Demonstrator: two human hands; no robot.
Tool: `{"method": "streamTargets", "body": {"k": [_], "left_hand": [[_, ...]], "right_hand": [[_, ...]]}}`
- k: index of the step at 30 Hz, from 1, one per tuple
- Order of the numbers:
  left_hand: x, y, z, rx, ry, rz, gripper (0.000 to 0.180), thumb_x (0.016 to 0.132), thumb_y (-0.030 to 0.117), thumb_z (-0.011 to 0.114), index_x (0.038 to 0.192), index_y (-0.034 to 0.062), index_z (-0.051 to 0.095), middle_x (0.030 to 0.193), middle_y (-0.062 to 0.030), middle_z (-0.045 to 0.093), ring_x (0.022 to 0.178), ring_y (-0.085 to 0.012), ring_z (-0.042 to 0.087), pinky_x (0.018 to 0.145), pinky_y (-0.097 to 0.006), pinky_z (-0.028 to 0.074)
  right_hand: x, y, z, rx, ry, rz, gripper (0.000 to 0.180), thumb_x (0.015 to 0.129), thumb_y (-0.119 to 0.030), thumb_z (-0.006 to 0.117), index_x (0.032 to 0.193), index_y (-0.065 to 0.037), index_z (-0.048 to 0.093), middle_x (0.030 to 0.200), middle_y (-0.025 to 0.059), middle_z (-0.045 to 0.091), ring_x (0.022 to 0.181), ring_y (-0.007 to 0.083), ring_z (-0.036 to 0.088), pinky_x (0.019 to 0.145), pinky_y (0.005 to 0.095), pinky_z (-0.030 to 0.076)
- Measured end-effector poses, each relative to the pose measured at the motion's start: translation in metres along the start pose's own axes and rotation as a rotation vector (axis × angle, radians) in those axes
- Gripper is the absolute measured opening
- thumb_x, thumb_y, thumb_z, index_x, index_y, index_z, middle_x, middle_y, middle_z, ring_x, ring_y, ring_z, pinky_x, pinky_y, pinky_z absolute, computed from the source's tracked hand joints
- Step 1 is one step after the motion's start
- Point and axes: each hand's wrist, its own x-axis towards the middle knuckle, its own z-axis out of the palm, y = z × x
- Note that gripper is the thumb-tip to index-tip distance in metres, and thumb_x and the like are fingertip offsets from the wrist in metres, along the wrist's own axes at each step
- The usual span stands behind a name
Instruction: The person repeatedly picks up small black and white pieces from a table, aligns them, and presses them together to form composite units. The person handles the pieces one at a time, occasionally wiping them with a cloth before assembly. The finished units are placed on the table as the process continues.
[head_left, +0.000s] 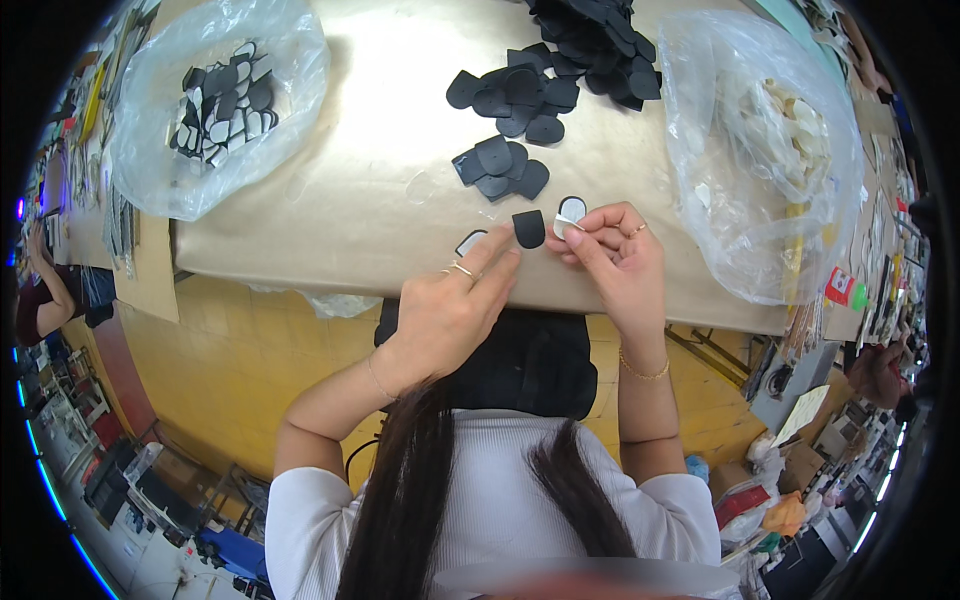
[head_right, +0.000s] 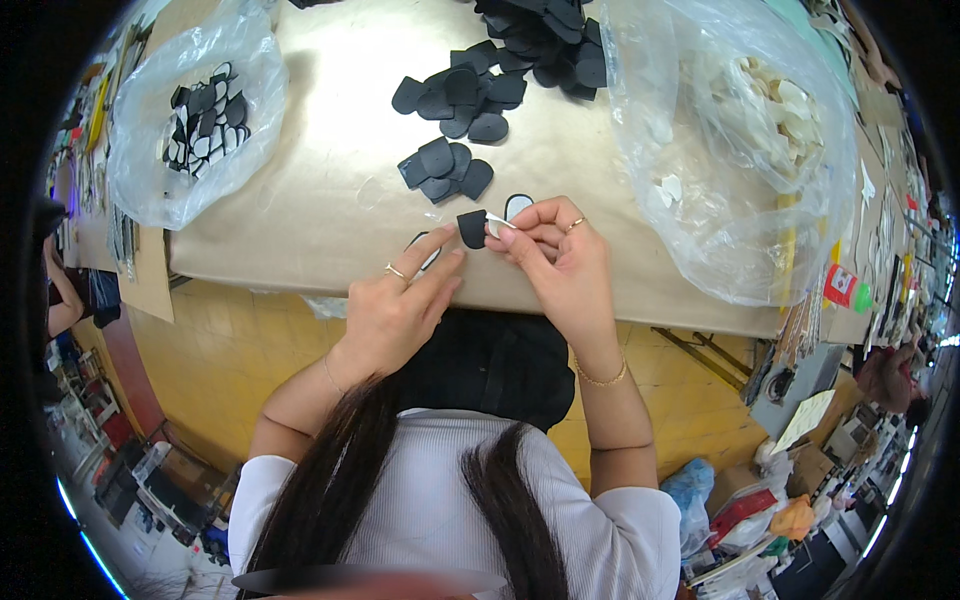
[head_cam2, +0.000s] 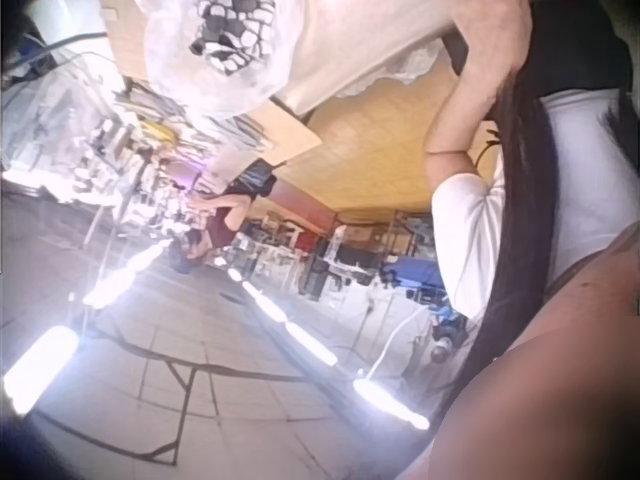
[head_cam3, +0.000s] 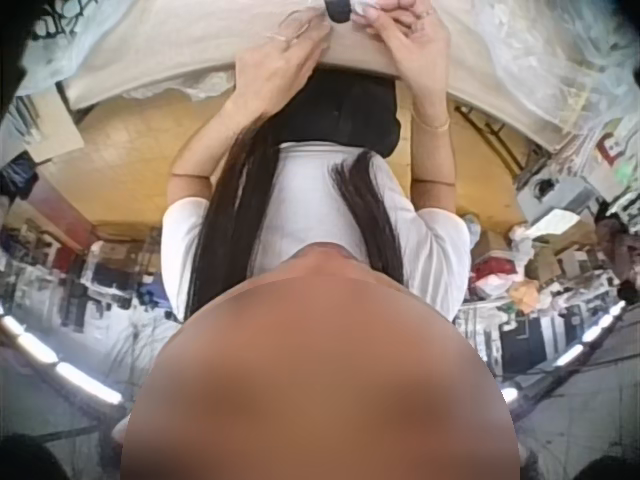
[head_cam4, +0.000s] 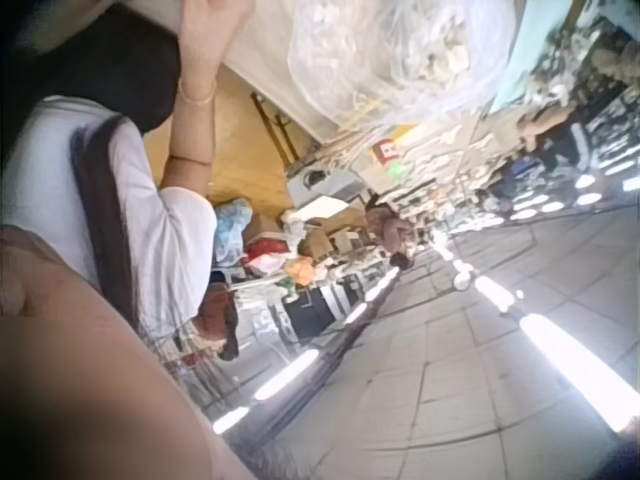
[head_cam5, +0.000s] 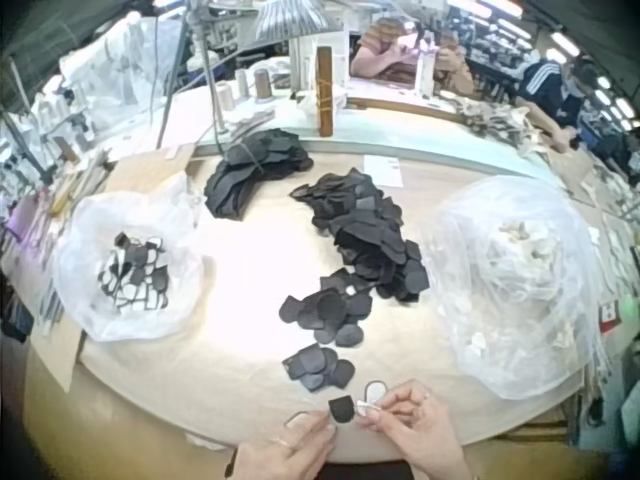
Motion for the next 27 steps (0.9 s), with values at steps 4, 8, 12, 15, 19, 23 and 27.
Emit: {"method": "streamTargets", "body": {"k": [4,8,12,15,19,23,27], "left_hand": [[-0.001,-0.001,0.002,0.027,-0.043,0.029,0.032,0.083,0.012,0.078,0.115,0.0104,0.072,0.133,-0.0028,0.066,0.069,-0.0199,0.07,0.057,-0.032,0.055],[-0.001,0.0,0.004,0.049,-0.075,0.046,0.035,0.083,0.013,0.078,0.117,0.0102,0.071,0.133,-0.0029,0.065,0.07,-0.0195,0.07,0.057,-0.032,0.056],[-0.002,0.001,0.005,0.058,-0.087,0.04,0.036,0.083,0.013,0.078,0.118,0.0097,0.07,0.134,-0.0034,0.064,0.07,-0.0195,0.07,0.057,-0.031,0.056],[-0.003,0.0,0.004,0.071,-0.119,0.05,0.036,0.083,0.014,0.077,0.119,0.0103,0.069,0.133,-0.0046,0.064,0.071,-0.0197,0.07,0.057,-0.031,0.056],[-0.002,-0.001,0.005,0.055,-0.112,0.053,0.036,0.083,0.013,0.077,0.118,0.0113,0.069,0.131,-0.0053,0.064,0.07,-0.02,0.07,0.057,-0.031,0.056],[-0.003,0.0,0.006,0.044,-0.087,0.043,0.034,0.083,0.013,0.077,0.117,0.0115,0.069,0.129,-0.005,0.065,0.069,-0.0195,0.07,0.056,-0.031,0.055],[-0.003,0.0,0.006,0.042,-0.087,0.033,0.036,0.083,0.013,0.078,0.118,0.0113,0.069,0.128,-0.005,0.064,0.068,-0.0188,0.069,0.055,-0.031,0.054]], "right_hand": [[0.005,0.001,0.001,-0.641,0.084,-0.432,0.011,0.087,-0.012,0.079,0.092,-0.004,0.073,0.119,0.0081,0.066,0.105,0.0243,0.059,0.091,0.0358,0.047],[0.012,0.005,0.003,-0.807,0.089,-0.486,0.011,0.083,-0.016,0.082,0.089,-0.008,0.077,0.125,0.0051,0.059,0.108,0.024,0.049,0.096,0.0365,0.041],[0.013,0.007,0.006,-0.932,0.083,-0.519,0.013,0.081,-0.02,0.083,0.088,-0.01,0.078,0.124,0.0033,0.059,0.112,0.0252,0.048,0.099,0.0378,0.036],[0.013,0.009,0.009,-0.94,0.092,-0.497,0.013,0.081,-0.021,0.082,0.088,-0.01,0.079,0.122,0.0028,0.059,0.111,0.0247,0.049,0.099,0.0384,0.033],[0.015,0.01,0.009,-0.963,0.094,-0.526,0.013,0.082,-0.019,0.081,0.089,-0.008,0.079,0.118,0.0035,0.06,0.109,0.0265,0.049,0.092,0.0402,0.033],[0.016,0.011,0.01,-0.974,0.099,-0.516,0.013,0.082,-0.021,0.08,0.088,-0.009,0.079,0.116,0.0024,0.06,0.109,0.0254,0.049,0.091,0.0409,0.03],[0.016,0.012,0.01,-0.991,0.098,-0.516,0.013,0.082,-0.021,0.08,0.088,-0.009,0.079,0.114,0.0014,0.06,0.109,0.0252,0.048,0.09,0.0411,0.029]]}}
